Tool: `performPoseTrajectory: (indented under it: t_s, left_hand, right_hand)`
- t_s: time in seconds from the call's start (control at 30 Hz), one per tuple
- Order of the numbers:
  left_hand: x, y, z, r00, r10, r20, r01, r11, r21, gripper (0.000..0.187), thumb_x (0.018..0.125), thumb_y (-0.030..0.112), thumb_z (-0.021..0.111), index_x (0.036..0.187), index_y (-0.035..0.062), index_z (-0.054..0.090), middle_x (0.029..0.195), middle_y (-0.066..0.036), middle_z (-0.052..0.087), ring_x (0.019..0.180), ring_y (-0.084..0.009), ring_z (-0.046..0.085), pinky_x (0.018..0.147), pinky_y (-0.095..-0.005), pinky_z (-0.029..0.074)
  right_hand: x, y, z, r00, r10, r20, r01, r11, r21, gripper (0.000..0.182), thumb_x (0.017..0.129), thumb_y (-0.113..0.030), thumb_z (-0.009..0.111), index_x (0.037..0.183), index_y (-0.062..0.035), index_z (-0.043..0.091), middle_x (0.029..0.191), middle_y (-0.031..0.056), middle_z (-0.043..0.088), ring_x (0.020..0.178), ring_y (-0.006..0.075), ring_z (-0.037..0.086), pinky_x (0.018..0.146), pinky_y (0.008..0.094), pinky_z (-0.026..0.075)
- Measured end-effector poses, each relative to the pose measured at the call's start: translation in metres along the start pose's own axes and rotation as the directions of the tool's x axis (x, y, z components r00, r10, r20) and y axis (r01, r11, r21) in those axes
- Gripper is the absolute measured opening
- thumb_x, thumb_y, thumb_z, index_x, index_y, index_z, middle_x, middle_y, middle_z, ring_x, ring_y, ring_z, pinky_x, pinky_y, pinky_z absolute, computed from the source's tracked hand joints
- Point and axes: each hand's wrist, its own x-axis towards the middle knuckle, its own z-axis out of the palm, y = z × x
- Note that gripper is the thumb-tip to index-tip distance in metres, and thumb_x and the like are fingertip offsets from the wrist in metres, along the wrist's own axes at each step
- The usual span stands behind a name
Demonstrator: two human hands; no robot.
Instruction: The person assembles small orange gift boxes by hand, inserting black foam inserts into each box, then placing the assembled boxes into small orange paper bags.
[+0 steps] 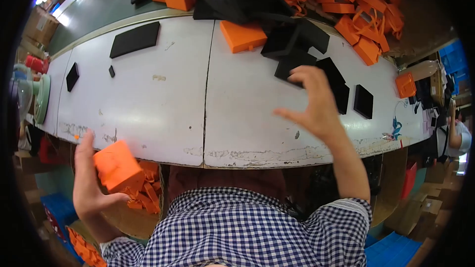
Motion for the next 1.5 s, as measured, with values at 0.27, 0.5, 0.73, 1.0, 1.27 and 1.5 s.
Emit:
performPoseTrajectory:
  t_s: [0.27,0.5,0.73,1.0,1.27,1.5]
  left_hand:
    - [0.206,0.078,0.087,0.950,0.312,-0.021,-0.313,0.948,-0.055,0.102,0.087,0.056,0.077,0.161,0.0051,0.030,0.159,-0.035,0.035,0.146,-0.0502,0.037,0.123,-0.0535,0.027]
    - [0.364,0.146,0.138,0.954,0.296,-0.055,-0.287,0.948,0.139,0.078,0.080,0.049,0.083,0.132,-0.0017,0.054,0.127,-0.027,0.059,0.124,-0.0433,0.053,0.110,-0.0481,0.036]
    - [0.278,0.106,0.102,0.963,0.263,-0.060,-0.230,0.687,-0.689,0.080,0.078,0.028,0.081,0.145,0.0073,0.041,0.124,-0.015,0.059,0.124,-0.0284,0.055,0.102,-0.0446,0.046]
    - [0.147,0.088,0.165,0.917,0.382,-0.112,-0.327,0.560,-0.762,0.132,0.070,0.029,0.095,0.164,0.0058,0.005,0.150,-0.023,0.042,0.140,-0.0372,0.044,0.114,-0.0501,0.038]
    - [0.137,0.094,0.164,0.918,0.372,-0.141,-0.396,0.889,-0.230,0.127,0.074,0.045,0.091,0.162,-0.0051,0.013,0.161,-0.031,0.028,0.146,-0.0487,0.035,0.118,-0.0538,0.034]
    - [0.140,0.084,0.171,0.895,0.420,-0.149,-0.446,0.840,-0.308,0.123,0.072,0.041,0.093,0.159,-0.0082,0.021,0.164,-0.031,0.025,0.148,-0.0505,0.033,0.118,-0.0518,0.039]
  right_hand:
    - [0.042,0.058,0.006,1.000,0.000,0.003,0.001,0.965,-0.263,0.065,0.074,-0.024,0.088,0.125,0.0001,0.056,0.137,0.0205,0.055,0.131,0.0382,0.050,0.108,0.0436,0.046]
    - [0.055,0.073,-0.004,0.971,-0.233,-0.060,0.196,0.911,-0.363,0.041,0.087,-0.014,0.076,0.120,0.0026,0.060,0.122,0.0200,0.066,0.112,0.0371,0.062,0.093,0.0432,0.055]
    - [0.011,0.032,-0.018,0.950,0.230,-0.212,-0.162,0.942,0.294,0.029,0.104,-0.024,0.066,0.117,0.0017,0.061,0.088,0.0061,0.065,0.068,0.0139,0.061,0.061,0.0299,0.052]
    - [0.038,-0.037,0.018,0.793,-0.012,0.609,-0.429,0.699,0.572,0.048,0.093,-0.017,0.078,0.135,-0.0057,0.058,0.086,0.0017,0.064,0.068,0.0044,0.056,0.057,0.0206,0.050]
    - [0.018,-0.062,0.050,0.972,-0.023,0.233,-0.101,0.856,0.507,0.044,0.084,-0.013,0.086,0.122,-0.0027,0.066,0.116,0.0078,0.064,0.081,0.0130,0.068,0.065,0.0269,0.058]
    - [0.017,-0.044,0.079,0.879,-0.471,-0.076,0.477,0.864,0.159,0.042,0.080,-0.019,0.086,0.114,-0.0002,0.071,0.118,0.0140,0.068,0.093,0.0284,0.067,0.080,0.0375,0.058]
